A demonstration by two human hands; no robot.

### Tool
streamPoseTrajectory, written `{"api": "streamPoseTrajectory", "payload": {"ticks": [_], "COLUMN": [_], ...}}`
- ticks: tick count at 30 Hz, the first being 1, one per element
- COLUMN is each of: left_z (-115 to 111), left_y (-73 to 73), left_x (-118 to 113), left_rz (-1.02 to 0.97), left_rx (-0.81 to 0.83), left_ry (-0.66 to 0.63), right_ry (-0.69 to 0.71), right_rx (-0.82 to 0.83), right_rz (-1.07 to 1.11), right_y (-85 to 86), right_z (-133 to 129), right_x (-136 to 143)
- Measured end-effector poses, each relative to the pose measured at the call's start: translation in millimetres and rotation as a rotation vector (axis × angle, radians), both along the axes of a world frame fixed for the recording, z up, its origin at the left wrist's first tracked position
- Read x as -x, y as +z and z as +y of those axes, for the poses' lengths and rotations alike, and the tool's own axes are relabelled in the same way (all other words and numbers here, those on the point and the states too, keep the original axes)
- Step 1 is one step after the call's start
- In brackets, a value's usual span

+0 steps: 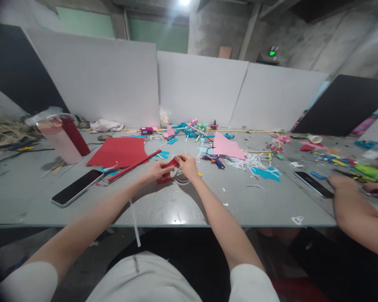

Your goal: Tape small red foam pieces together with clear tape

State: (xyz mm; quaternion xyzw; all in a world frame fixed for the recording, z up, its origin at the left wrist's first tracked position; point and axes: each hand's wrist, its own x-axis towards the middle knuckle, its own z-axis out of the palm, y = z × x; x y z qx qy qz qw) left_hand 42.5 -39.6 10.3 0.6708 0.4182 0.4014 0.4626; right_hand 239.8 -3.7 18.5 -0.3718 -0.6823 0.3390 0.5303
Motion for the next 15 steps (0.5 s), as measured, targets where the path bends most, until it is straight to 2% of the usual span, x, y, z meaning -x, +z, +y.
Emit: {"api": "streamPoseTrajectory", "payload": {"ticks": [3, 9, 15], "left_z": [-2, 1, 2], "left_y": [-0.1, 1.4, 2.4], "left_x": [1, 3, 6], "left_rz": [0.002, 0.011, -0.029], "left_rx": [0.051, 0.039, 0.101], "left_ry": [-0.045, -0.044, -0.115], "right_ry": [-0.017, -0.063, -0.128], "right_rx": [-0.014, -0.012, -0.001], "right_rz": [-0.018, -0.004, 0.105], "right_y": [1.0, 4.5, 17.9], "right_z": [-1, -2, -2], "right_x": [0, 2, -8]}}
